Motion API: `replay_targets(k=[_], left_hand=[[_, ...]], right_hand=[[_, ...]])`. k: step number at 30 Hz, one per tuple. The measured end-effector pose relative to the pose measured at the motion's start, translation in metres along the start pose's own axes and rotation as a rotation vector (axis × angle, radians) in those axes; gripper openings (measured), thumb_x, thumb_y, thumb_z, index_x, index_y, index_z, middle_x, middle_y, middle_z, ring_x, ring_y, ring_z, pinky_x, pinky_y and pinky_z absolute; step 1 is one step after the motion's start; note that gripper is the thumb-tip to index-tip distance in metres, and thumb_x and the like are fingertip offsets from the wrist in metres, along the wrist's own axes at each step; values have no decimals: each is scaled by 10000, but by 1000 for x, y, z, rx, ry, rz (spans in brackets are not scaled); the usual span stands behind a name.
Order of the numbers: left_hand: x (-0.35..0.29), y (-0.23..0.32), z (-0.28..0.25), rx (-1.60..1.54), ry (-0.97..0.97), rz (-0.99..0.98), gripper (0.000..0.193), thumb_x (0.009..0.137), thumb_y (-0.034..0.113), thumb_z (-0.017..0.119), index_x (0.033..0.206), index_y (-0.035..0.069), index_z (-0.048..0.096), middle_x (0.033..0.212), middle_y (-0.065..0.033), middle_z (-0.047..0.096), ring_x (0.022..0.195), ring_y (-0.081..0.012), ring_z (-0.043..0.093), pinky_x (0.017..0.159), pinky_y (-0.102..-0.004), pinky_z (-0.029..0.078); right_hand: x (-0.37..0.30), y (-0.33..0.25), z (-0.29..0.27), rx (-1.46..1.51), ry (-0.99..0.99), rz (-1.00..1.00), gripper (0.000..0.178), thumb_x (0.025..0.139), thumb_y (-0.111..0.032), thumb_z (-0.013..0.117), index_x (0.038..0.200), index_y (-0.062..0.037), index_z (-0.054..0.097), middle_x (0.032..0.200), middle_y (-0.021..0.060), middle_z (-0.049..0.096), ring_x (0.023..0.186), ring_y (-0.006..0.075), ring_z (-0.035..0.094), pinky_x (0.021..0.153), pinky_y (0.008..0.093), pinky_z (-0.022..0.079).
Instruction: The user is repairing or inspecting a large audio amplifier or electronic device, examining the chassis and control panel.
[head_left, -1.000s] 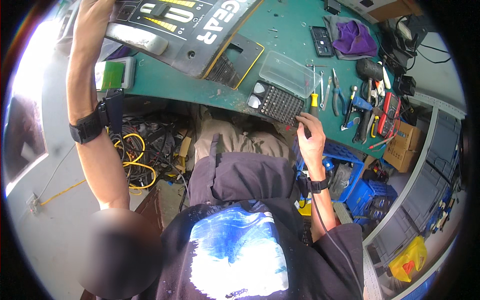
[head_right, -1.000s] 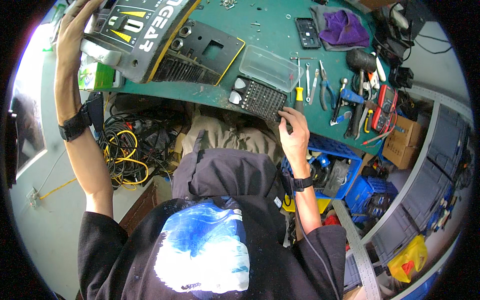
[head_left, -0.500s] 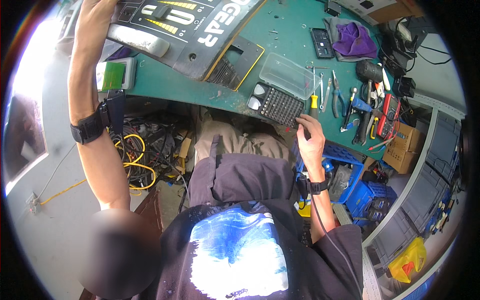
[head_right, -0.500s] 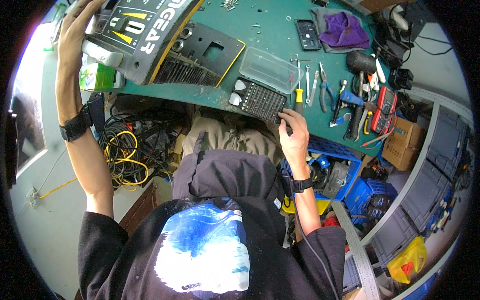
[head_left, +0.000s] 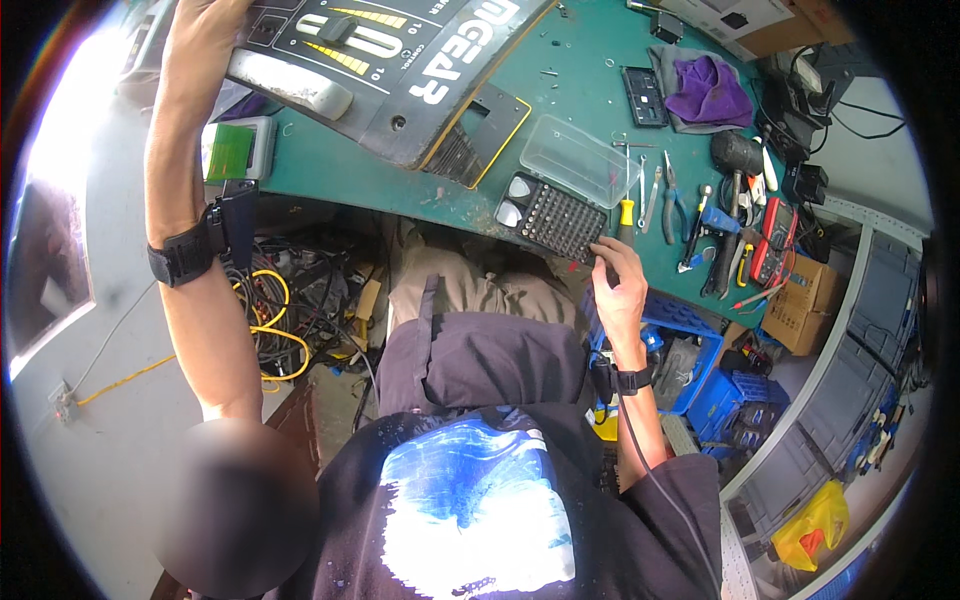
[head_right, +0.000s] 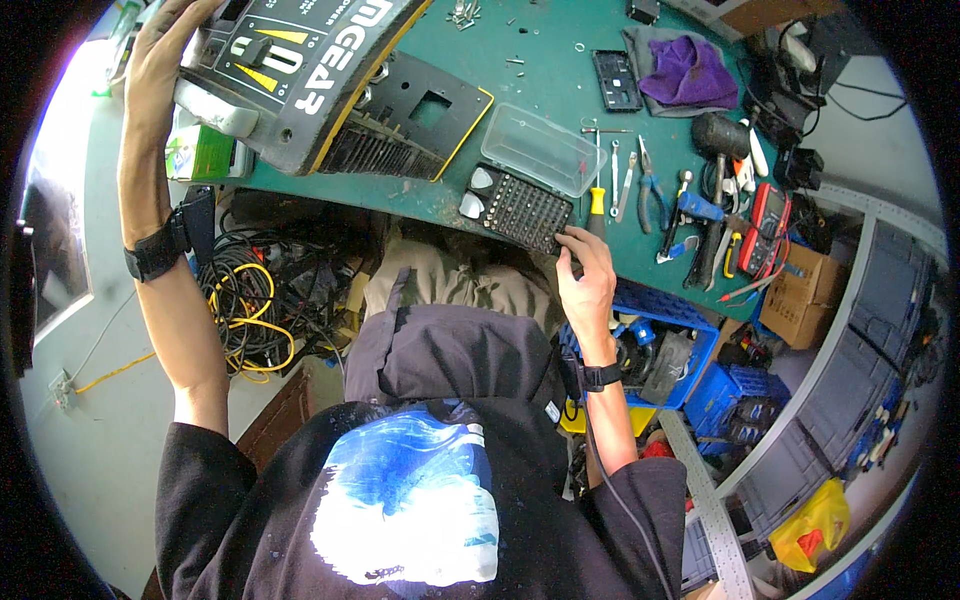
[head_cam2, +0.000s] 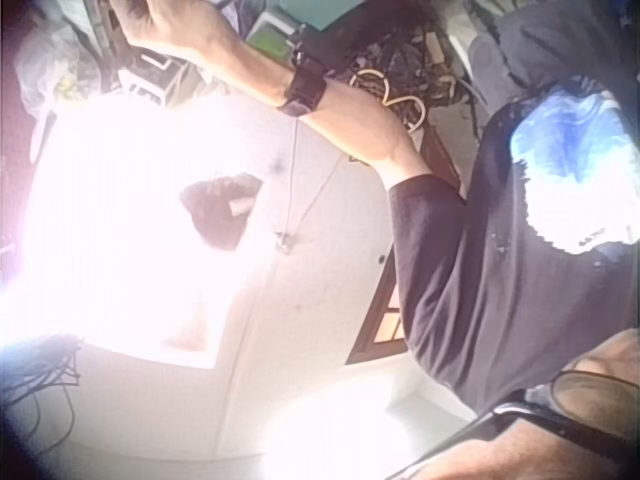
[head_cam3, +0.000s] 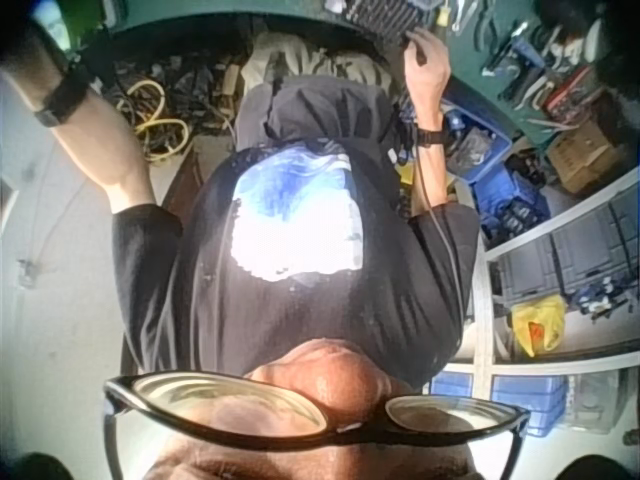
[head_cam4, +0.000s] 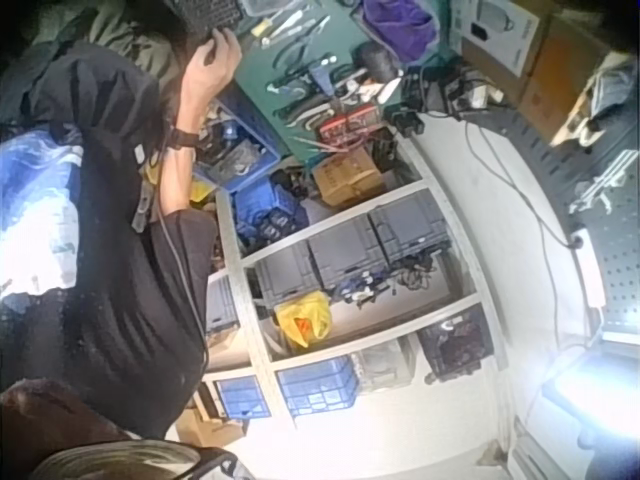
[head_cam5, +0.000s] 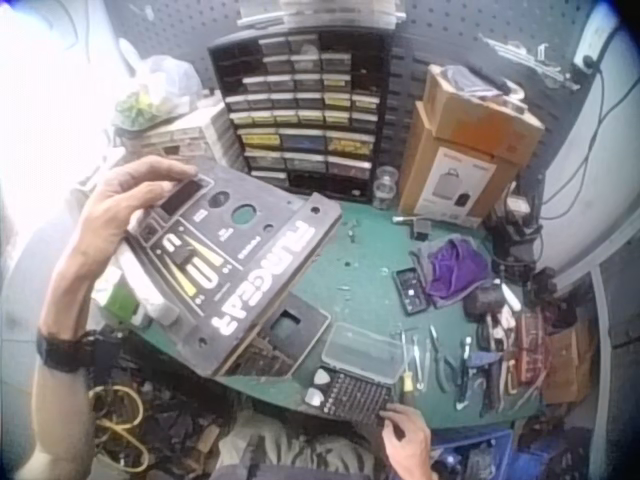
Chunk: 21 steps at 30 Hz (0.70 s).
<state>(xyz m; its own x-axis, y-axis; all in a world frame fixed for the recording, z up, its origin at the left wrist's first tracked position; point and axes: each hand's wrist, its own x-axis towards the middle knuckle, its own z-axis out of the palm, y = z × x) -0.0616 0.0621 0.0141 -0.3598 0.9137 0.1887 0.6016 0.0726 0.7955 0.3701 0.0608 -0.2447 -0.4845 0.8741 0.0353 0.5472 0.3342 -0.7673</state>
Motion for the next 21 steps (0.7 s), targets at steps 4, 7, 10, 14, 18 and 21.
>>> replay_targets(k=[4,7,10,14,18,21], left_hand=[[0,-2,-2,18,-4,35,298,1027,160,555,1238,-8,681,1098,-97,717,878,-114,698,765,-223,590],[-1,0,-3,18,-1,15,298,1028,162,555,1239,-5,682,1096,-97,717,877,-115,698,765,-220,588],[2,-1,3,19,-11,46,296,1026,164,558,1237,-1,684,1098,-97,717,882,-116,699,771,-223,589],[-5,1,-8,28,7,-7,292,1022,167,566,1233,5,687,1100,-99,717,896,-124,701,785,-236,593],[2,-1,3,0,-12,31,289,1022,171,567,1227,9,691,1106,-102,718,900,-133,703,790,-241,595],[-2,1,-2,31,-3,44,287,1022,171,568,1222,9,694,1107,-102,719,900,-134,703,792,-242,595]], right_hand=[[0,0,0,-10,-1,-17,171,899,-2,669,1058,-5,730,1180,136,712,1112,316,668,986,382,514],[1,1,2,6,-1,-22,187,878,-7,679,1060,-20,723,1171,141,705,1113,341,654,986,411,511],[-1,4,0,-7,8,-17,187,879,-9,682,1060,-19,723,1171,141,705,1113,341,653,985,412,511],[2,-1,4,17,-17,-26,185,880,-9,684,1060,-18,725,1173,140,706,1116,341,652,987,413,511],[-1,4,-1,1,6,-5,183,879,-9,685,1058,-17,727,1173,141,707,1117,338,654,990,412,511],[0,2,3,19,-5,-5,182,879,-7,685,1055,-15,727,1171,142,707,1115,337,656,990,410,512]])
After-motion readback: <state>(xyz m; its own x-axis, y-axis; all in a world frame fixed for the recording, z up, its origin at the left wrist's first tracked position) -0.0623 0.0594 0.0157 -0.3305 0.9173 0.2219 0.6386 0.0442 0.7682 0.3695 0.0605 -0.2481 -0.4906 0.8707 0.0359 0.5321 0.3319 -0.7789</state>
